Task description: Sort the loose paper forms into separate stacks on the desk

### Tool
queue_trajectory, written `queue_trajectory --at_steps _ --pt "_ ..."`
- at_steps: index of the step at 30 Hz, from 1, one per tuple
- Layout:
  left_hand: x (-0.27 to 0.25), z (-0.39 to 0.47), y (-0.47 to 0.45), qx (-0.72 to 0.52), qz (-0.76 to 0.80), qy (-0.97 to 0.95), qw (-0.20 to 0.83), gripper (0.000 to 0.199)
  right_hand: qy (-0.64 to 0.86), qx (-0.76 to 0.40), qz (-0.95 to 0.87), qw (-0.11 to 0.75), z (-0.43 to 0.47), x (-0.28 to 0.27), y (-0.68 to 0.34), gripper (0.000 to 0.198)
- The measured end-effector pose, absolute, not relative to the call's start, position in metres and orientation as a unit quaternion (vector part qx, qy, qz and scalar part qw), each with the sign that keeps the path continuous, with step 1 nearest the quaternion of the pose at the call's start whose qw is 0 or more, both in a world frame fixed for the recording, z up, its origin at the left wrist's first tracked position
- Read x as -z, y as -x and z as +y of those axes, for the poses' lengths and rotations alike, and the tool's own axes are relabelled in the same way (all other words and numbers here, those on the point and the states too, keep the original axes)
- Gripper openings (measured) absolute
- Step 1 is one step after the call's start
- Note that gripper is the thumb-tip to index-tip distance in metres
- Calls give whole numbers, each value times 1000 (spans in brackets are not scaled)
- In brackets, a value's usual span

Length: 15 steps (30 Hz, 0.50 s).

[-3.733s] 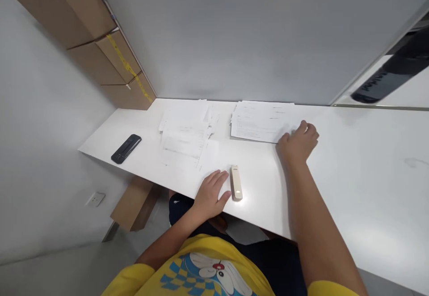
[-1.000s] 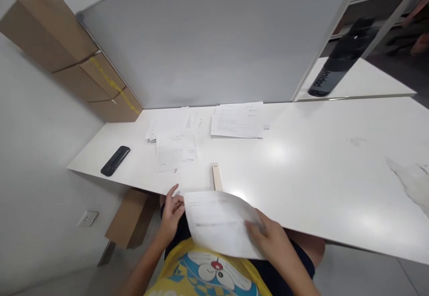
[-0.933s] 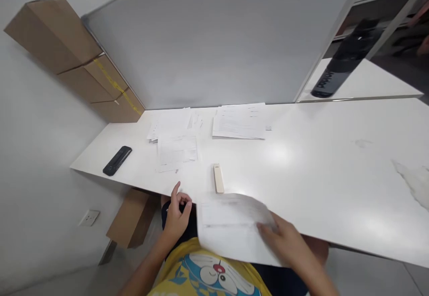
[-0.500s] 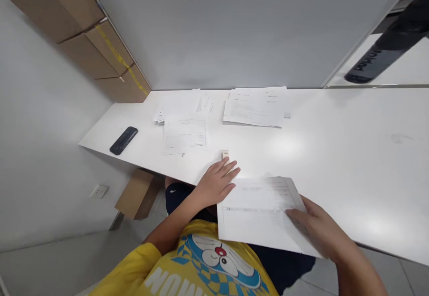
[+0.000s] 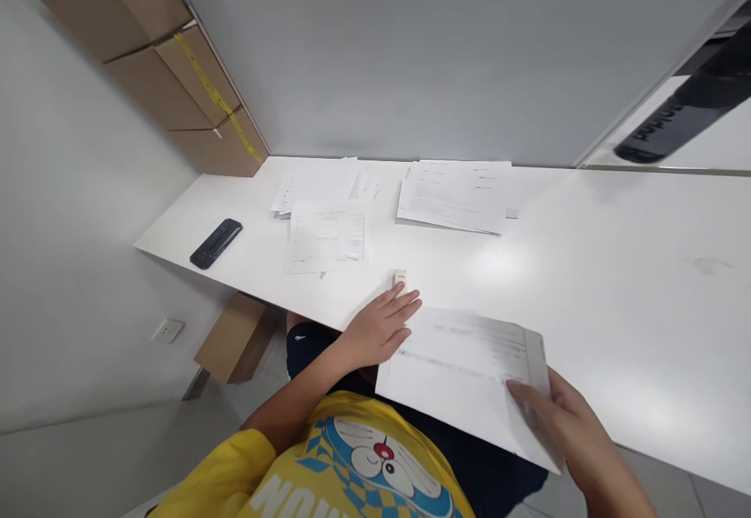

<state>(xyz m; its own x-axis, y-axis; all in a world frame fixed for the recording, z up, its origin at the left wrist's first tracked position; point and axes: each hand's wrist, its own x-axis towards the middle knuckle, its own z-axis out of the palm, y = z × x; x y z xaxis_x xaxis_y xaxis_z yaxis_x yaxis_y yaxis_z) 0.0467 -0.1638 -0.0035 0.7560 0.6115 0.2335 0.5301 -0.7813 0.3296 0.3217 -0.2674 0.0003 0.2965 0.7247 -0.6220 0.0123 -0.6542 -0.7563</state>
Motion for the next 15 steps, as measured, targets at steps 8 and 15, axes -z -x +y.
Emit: queue_trajectory --at_steps 8,15 --pt "8 -174 -50 -109 340 -933 49 53 752 -533 -230 313 -266 2 -319 52" --pt "10 -170 -47 -112 324 -939 33 52 756 -528 -219 318 -264 6 -315 52"
